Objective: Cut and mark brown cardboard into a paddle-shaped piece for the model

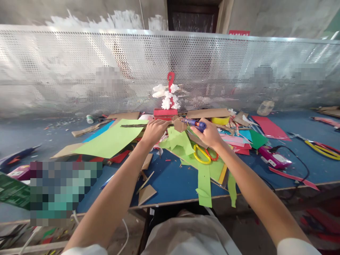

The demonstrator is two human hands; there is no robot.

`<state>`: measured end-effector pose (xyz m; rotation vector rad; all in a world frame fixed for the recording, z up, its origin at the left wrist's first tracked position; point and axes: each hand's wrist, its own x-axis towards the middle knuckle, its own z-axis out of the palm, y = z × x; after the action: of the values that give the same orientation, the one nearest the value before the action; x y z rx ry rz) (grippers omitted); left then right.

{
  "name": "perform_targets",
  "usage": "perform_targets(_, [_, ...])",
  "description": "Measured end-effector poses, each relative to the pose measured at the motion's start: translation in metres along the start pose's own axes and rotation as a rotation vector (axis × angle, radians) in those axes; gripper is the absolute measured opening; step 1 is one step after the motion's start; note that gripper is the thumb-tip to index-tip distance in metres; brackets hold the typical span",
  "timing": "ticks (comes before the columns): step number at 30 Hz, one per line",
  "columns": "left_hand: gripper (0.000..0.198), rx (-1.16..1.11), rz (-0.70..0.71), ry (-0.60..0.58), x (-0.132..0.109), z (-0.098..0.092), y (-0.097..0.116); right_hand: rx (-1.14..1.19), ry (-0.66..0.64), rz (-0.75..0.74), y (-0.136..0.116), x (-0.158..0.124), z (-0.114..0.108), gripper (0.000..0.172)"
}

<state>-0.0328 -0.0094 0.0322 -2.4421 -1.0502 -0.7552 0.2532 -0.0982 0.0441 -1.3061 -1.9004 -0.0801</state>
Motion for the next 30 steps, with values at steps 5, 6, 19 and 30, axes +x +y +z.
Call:
perform_targets(5, [0.038,-0.004,-0.009,0.017,-0.0007,0.0006,-0.0001,-0.035,-0.069,-0.02,-0.0018,0.0005,-0.0007,0.042])
perform_targets(6, [0.038,-0.003,-0.011,0.018,-0.0008,0.001,-0.0004,-0.036,-0.083,-0.026,-0.0022,0.0005,-0.0008,0.042])
perform_targets(19, [0.039,0.005,0.001,0.007,-0.0003,0.0021,-0.0006,0.059,-0.034,-0.002,-0.0012,-0.0009,-0.0001,0.04])
perform_targets(30, [0.039,0.018,0.003,0.013,0.0004,0.0018,0.0009,-0.036,-0.017,-0.049,-0.0044,0.0004,0.0036,0.035])
